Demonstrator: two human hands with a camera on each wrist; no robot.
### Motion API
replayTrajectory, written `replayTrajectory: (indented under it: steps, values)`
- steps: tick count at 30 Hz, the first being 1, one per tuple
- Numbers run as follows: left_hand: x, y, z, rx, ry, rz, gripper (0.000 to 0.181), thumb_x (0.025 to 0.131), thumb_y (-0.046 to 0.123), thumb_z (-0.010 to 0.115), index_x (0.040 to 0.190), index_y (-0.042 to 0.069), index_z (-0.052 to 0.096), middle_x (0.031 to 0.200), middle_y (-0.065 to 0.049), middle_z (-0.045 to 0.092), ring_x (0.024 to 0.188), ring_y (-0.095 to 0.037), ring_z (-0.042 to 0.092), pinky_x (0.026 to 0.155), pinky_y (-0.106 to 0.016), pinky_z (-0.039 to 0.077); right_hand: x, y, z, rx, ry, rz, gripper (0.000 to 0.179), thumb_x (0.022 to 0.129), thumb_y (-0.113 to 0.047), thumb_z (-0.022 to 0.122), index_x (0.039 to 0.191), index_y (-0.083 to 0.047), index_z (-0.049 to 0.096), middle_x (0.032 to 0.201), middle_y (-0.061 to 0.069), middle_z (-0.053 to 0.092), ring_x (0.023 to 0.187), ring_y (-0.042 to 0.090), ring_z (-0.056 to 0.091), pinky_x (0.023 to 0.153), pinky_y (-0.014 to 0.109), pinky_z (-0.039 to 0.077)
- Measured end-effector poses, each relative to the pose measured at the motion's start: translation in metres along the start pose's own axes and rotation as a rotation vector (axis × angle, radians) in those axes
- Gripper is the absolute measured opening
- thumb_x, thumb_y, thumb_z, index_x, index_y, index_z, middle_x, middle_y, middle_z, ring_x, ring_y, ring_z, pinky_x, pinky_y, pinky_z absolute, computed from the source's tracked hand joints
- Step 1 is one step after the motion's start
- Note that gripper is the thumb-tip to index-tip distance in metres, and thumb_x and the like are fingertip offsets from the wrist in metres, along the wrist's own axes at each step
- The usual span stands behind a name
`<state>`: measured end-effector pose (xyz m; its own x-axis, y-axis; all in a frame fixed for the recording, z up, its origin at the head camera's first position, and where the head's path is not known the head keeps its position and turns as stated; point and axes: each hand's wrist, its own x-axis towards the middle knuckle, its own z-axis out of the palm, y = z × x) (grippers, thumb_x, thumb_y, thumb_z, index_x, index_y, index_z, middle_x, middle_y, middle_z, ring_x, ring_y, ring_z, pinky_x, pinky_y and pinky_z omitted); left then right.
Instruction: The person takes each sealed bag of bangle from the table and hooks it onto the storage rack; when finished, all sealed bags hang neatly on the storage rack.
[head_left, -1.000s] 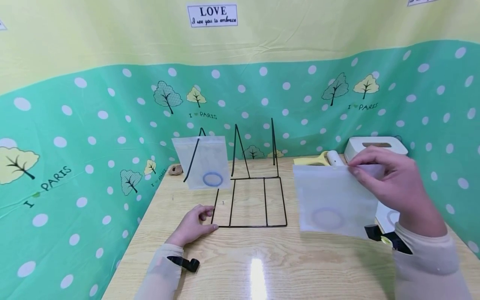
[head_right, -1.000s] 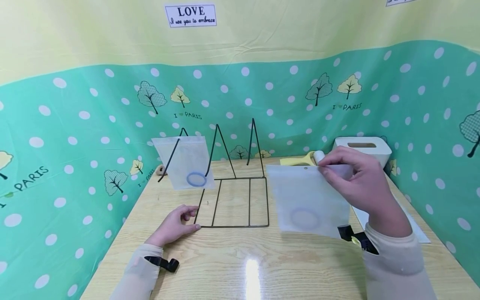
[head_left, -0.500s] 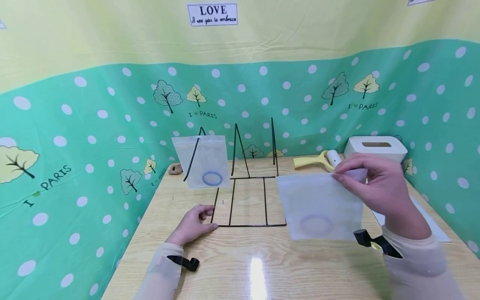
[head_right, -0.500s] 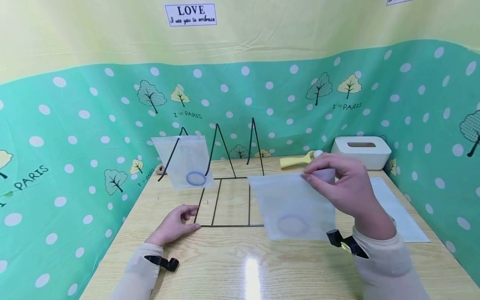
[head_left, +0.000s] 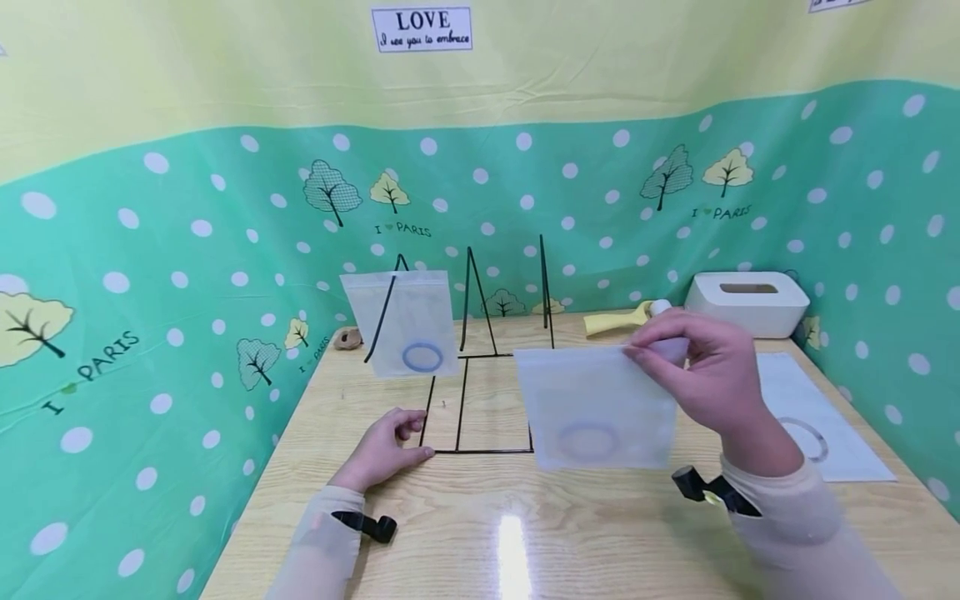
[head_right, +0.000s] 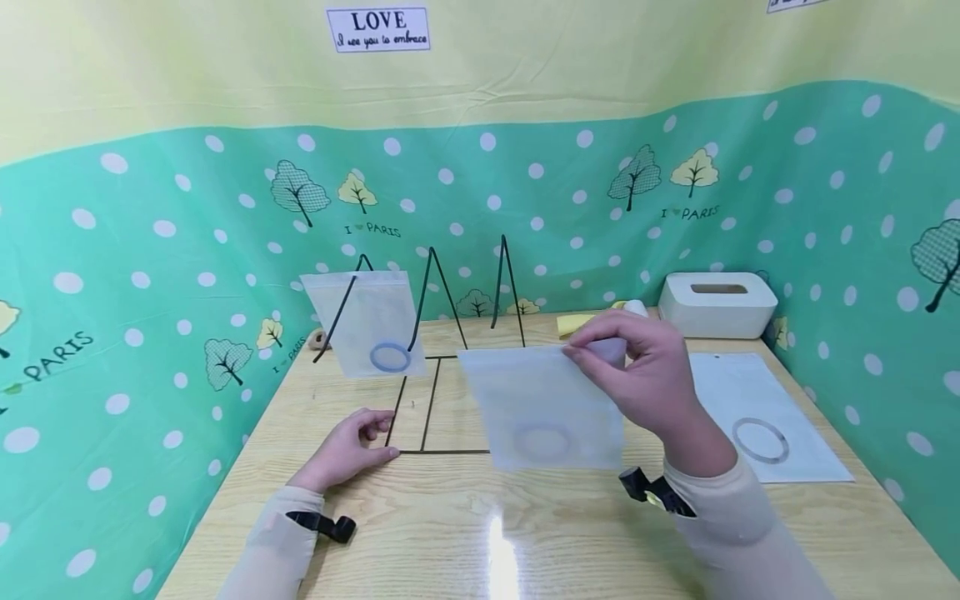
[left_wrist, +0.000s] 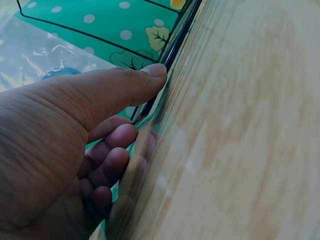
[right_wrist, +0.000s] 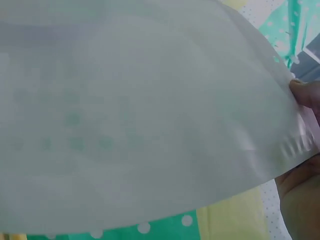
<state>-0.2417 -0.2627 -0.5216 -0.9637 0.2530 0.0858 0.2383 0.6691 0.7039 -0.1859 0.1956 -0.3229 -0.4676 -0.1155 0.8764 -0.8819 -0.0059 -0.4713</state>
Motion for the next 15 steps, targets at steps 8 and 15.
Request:
replayTrajectory:
  steps: [8,15]
  values:
    - [0.0,-0.003,0.0,0.007,-0.011,-0.005,0.068,0.081,0.023,0.093,0.14,0.007,0.065,0.107,0.001,0.062,0.093,-0.017,0.053,0.084,-0.033,0.046,-0.004,0.014,0.02,-0.022,0.026,0.064,0.03,0.071,0.031,0.075,0.089,0.007,0.076,0.088,0.015,0.075,0.08,0.017,0.069,0.061,0.02,0.05]
    - [0.0,-0.004,-0.001,0.004,-0.013,-0.003,0.068,0.081,0.025,0.093,0.14,0.008,0.065,0.108,0.002,0.062,0.093,-0.017,0.053,0.083,-0.033,0.046,-0.003,0.018,0.036,-0.032,0.042,0.082,0.027,0.074,0.028,0.077,0.09,0.006,0.077,0.09,0.015,0.075,0.082,0.017,0.07,0.059,0.019,0.05]
